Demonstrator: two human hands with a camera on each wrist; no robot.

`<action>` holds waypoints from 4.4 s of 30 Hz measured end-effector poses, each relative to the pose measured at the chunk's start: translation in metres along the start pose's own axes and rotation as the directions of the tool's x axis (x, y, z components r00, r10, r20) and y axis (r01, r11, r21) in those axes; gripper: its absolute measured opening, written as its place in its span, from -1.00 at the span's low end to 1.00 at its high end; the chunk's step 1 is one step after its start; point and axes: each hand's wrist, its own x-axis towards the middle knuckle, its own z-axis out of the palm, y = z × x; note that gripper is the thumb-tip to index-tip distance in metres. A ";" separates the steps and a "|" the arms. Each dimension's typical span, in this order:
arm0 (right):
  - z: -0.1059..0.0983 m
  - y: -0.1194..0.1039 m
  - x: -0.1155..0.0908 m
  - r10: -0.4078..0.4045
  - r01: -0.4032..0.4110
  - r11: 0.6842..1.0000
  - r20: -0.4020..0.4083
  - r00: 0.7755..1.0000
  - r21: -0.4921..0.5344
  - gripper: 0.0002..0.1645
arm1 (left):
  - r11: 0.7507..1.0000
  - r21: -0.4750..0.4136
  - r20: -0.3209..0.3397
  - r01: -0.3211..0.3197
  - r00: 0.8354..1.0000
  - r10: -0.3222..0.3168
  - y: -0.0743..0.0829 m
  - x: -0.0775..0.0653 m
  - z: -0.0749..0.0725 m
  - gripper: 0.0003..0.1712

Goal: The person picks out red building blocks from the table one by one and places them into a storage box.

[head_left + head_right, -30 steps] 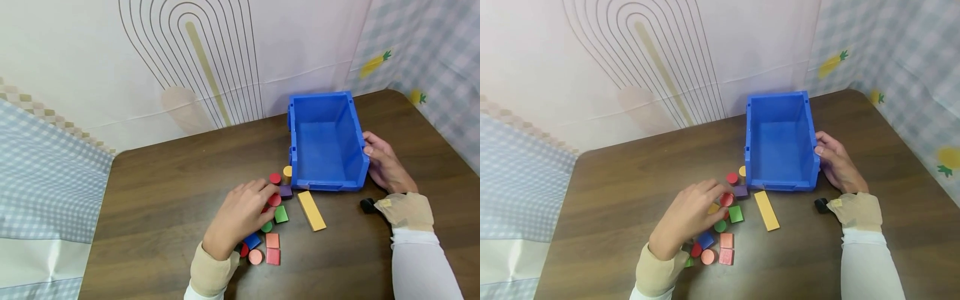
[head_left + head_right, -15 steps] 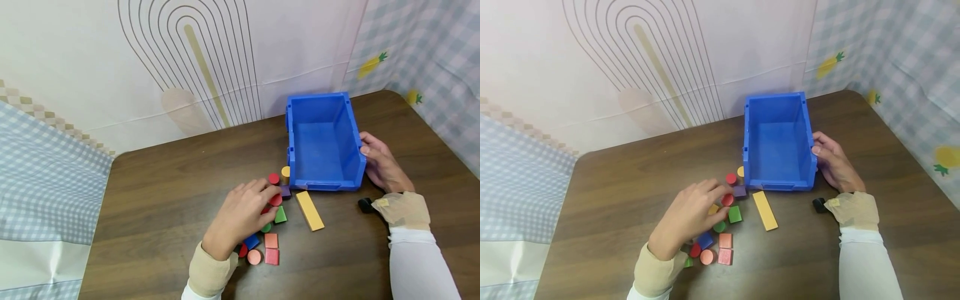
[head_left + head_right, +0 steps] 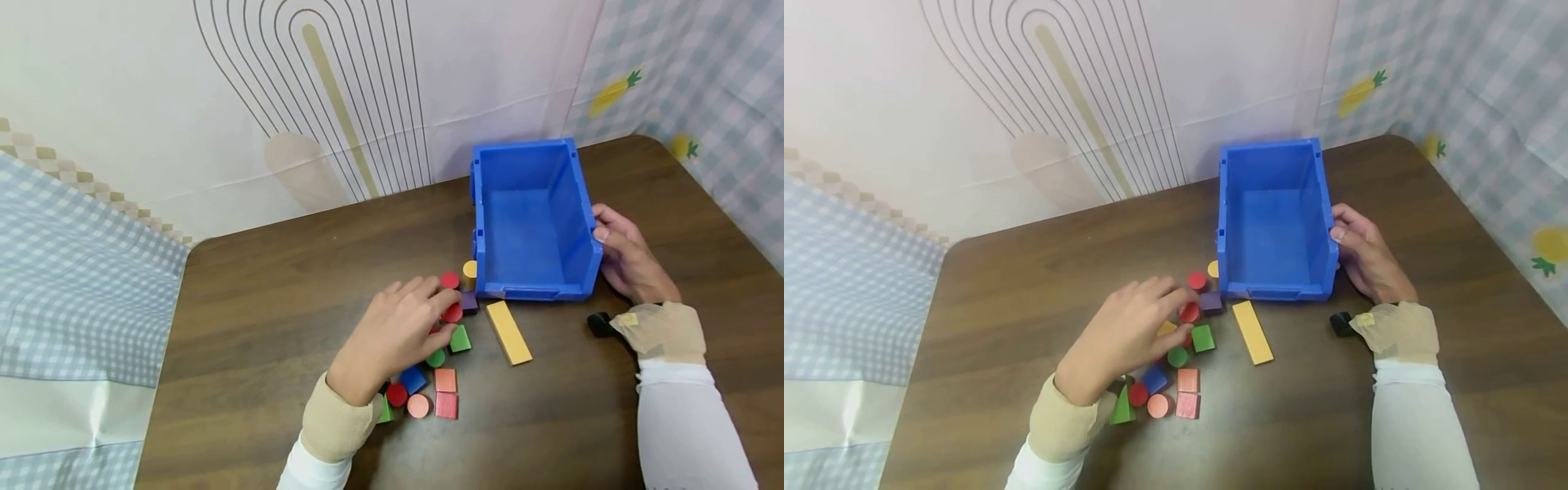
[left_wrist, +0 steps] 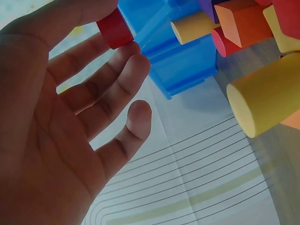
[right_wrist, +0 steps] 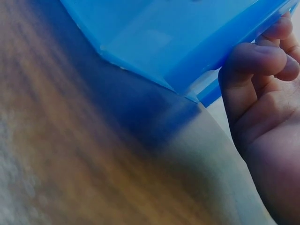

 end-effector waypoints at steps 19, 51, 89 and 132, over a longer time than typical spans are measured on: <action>0.001 -0.006 0.006 -0.004 0.005 1.000 -0.055 0.998 0.008 -0.73 | 0.997 0.049 -0.008 -0.055 0.998 0.056 -0.016 0.014 -0.020 -0.58; 0.004 -0.001 0.002 0.004 -0.005 1.000 -0.075 0.997 -0.010 -0.75 | 0.995 0.069 0.050 -0.074 0.996 0.071 -0.014 0.031 -0.042 -0.59; -0.005 0.003 -0.006 0.015 -0.017 0.999 -0.056 0.998 -0.039 -0.70 | 0.997 0.029 0.034 -0.070 0.997 0.069 -0.012 0.047 -0.036 -0.56; -0.001 0.000 -0.007 0.019 -0.019 1.000 -0.016 1.000 0.004 -0.73 | 0.988 -0.031 0.078 -0.149 0.985 0.151 -0.008 0.081 -0.029 -0.62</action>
